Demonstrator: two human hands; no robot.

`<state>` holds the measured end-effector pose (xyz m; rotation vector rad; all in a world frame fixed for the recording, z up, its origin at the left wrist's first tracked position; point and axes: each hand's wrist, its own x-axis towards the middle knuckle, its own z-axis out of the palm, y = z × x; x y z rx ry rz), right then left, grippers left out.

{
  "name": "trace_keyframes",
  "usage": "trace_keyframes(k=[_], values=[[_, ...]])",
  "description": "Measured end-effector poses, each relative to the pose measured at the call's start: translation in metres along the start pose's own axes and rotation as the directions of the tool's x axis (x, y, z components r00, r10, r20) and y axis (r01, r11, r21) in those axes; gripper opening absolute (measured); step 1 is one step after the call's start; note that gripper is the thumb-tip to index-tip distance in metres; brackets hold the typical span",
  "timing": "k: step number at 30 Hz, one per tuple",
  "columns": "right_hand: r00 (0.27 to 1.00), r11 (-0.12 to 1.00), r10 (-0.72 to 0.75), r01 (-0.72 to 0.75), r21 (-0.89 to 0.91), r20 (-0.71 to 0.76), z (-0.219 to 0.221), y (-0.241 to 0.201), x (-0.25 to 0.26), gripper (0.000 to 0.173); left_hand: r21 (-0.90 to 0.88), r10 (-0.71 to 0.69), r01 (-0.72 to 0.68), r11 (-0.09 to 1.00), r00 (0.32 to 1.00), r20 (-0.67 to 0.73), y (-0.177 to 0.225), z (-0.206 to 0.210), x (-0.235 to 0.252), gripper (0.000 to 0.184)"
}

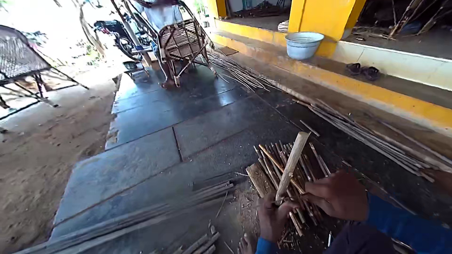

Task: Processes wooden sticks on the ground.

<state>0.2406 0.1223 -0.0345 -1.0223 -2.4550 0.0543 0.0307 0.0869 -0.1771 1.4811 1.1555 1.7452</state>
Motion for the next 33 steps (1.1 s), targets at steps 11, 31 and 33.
trace_keyframes(k=[11, 31, 33], values=[[0.969, 0.988, 0.11, -0.082, 0.131, -0.223, -0.021, 0.001, 0.012, 0.031, 0.009, 0.004, -0.005, 1.0, 0.998, 0.058, -0.006, 0.004, 0.004, 0.049], [0.958, 0.989, 0.089, -0.052, 0.139, -0.272, -0.02, 0.005, 0.013, 0.031, 0.07, 0.033, -0.036, 0.997, 0.998, 0.047, -0.018, 0.005, 0.008, 0.06], [0.986, 0.996, 0.071, -0.064, 0.054, -0.15, -0.007, 0.008, 0.006, 0.033, 0.065, 0.027, -0.03, 0.997, 0.998, 0.06, -0.014, 0.009, 0.002, 0.063]])
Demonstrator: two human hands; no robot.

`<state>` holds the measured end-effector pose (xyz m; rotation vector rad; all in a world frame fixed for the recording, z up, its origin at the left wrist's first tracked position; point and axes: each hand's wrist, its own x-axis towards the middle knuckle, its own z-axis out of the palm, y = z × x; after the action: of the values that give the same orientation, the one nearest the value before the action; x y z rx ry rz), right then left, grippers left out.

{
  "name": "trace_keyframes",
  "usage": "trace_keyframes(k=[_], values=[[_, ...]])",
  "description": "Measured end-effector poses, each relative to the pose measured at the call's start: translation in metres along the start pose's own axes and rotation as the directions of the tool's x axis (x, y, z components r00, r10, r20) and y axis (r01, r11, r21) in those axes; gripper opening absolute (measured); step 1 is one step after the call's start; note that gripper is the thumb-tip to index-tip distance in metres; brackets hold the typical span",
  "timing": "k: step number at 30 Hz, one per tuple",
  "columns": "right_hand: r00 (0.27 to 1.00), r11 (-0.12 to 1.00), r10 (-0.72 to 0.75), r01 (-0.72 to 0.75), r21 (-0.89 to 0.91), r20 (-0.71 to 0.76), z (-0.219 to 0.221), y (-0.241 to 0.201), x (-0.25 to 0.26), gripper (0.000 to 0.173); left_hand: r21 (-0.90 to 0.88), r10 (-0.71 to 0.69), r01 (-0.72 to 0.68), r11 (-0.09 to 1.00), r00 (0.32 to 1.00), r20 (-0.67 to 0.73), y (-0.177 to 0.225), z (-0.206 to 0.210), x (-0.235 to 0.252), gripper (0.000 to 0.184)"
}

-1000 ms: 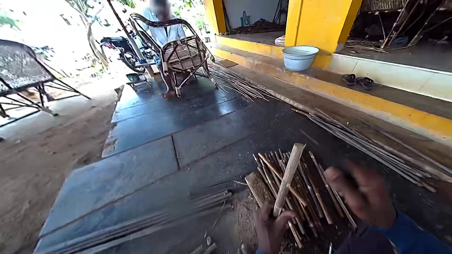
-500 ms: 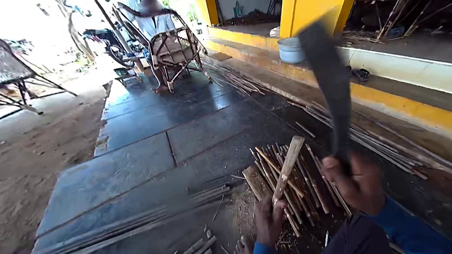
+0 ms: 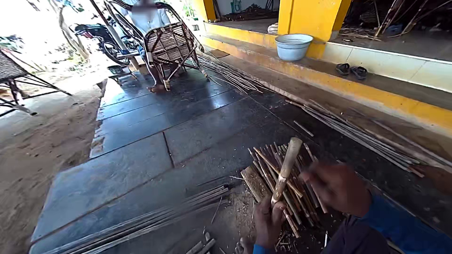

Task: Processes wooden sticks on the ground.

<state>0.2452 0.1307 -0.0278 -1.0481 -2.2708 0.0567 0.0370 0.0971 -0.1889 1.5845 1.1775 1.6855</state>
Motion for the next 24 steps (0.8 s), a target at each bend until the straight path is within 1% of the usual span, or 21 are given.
trace_keyframes(k=[1, 2, 3, 4, 5, 6, 8, 9, 10, 12, 13, 15, 16, 17, 18, 19, 20, 21, 22, 23, 24], values=[[0.992, 0.997, -0.026, 0.035, -0.075, 0.121, 0.008, 0.001, -0.007, 0.036, -0.002, -0.009, 0.009, 1.0, 1.0, -0.001, 0.001, -0.001, -0.002, 0.064], [0.987, 0.993, -0.043, 0.059, -0.102, 0.157, 0.012, 0.001, -0.011, 0.036, 0.006, -0.004, 0.004, 1.0, 1.0, 0.002, 0.001, -0.004, -0.002, 0.064], [0.995, 0.997, -0.039, 0.044, -0.06, 0.091, 0.007, 0.002, -0.006, 0.035, 0.006, 0.021, -0.021, 1.0, 1.0, -0.003, -0.002, -0.006, 0.004, 0.063], [1.0, 0.999, -0.016, 0.016, 0.031, -0.021, -0.003, 0.004, 0.001, 0.032, -0.001, 0.047, -0.047, 0.999, 0.999, -0.018, -0.004, -0.004, 0.01, 0.06], [0.996, 0.996, 0.017, -0.01, 0.087, -0.085, -0.009, 0.003, 0.003, 0.031, -0.001, 0.057, -0.057, 0.998, 0.997, -0.044, -0.002, -0.001, 0.008, 0.057], [0.996, 0.995, 0.026, -0.017, 0.099, -0.082, -0.006, 0.002, -0.001, 0.031, 0.007, 0.051, -0.05, 0.999, 0.996, -0.068, 0.0, 0.001, 0.002, 0.054], [0.996, 0.998, -0.047, 0.05, -0.046, 0.073, 0.014, 0.004, -0.012, 0.036, 0.018, 0.041, -0.039, 0.999, 0.995, -0.096, 0.001, 0.001, -0.001, 0.049], [0.992, 0.993, -0.069, 0.078, -0.087, 0.103, 0.018, 0.002, -0.016, 0.036, 0.024, 0.042, -0.04, 0.999, 0.995, -0.093, 0.001, -0.002, 0.0, 0.048], [0.997, 0.997, -0.057, 0.06, -0.052, 0.055, 0.012, 0.002, -0.012, 0.036, 0.026, 0.054, -0.052, 0.998, 0.994, -0.094, -0.001, -0.002, 0.006, 0.048], [0.994, 0.996, 0.027, -0.018, 0.086, -0.103, -0.003, -0.001, -0.002, 0.03, 0.014, 0.037, -0.036, 0.999, 0.996, -0.084, -0.001, 0.002, 0.006, 0.049], [0.993, 0.995, 0.039, -0.028, 0.097, -0.11, 0.0, -0.001, -0.003, 0.031, 0.006, 0.013, -0.013, 1.0, 0.998, -0.063, 0.001, 0.004, -0.001, 0.05], [0.999, 0.998, -0.043, 0.043, -0.042, -0.004, 0.015, 0.003, -0.008, 0.036, -0.001, -0.035, 0.035, 0.999, 0.999, -0.029, 0.001, 0.002, -0.006, 0.056], [0.998, 0.995, -0.065, 0.065, -0.071, 0.007, 0.015, 0.003, -0.008, 0.036, 0.014, -0.041, 0.042, 0.999, 0.999, -0.02, 0.0, -0.001, -0.004, 0.06], [0.997, 0.998, -0.059, 0.058, -0.023, -0.047, 0.008, 0.002, -0.003, 0.034, 0.027, -0.025, 0.025, 0.999, 1.0, -0.015, -0.002, -0.002, 0.0, 0.063], [0.993, 0.997, -0.018, 0.027, 0.072, -0.114, -0.001, 0.0, 0.001, 0.031, 0.025, -0.006, 0.006, 1.0, 1.0, -0.007, -0.004, -0.001, 0.003, 0.065], [0.989, 0.991, 0.028, -0.008, 0.134, -0.148, -0.004, -0.002, 0.001, 0.029, 0.011, 0.0, 0.0, 1.0, 1.0, 0.005, -0.005, 0.0, 0.001, 0.066], [0.992, 0.991, 0.041, -0.025, 0.131, -0.121, 0.001, 0.0, -0.003, 0.03, -0.009, 0.001, 0.0, 1.0, 1.0, 0.019, -0.005, 0.002, -0.003, 0.066], [1.0, 0.999, 0.013, -0.012, 0.04, -0.028, 0.011, 0.003, -0.009, 0.033, -0.021, 0.0, 0.001, 1.0, 1.0, 0.02, -0.004, 0.003, -0.005, 0.065], [0.996, 0.997, -0.026, 0.032, -0.071, 0.087, 0.022, 0.005, -0.017, 0.036, -0.024, 0.006, -0.006, 1.0, 1.0, 0.001, -0.005, 0.002, -0.006, 0.061], [0.99, 0.993, -0.041, 0.055, -0.106, 0.137, 0.03, 0.005, -0.024, 0.037, 0.02, 0.023, -0.023, 1.0, 0.999, -0.036, -0.006, -0.001, -0.006, 0.057], [0.995, 0.999, -0.026, 0.03, -0.034, 0.1, 0.031, 0.007, -0.026, 0.036, 0.123, 0.029, -0.018, 0.992, 0.996, -0.087, -0.013, -0.004, -0.006, 0.053]])
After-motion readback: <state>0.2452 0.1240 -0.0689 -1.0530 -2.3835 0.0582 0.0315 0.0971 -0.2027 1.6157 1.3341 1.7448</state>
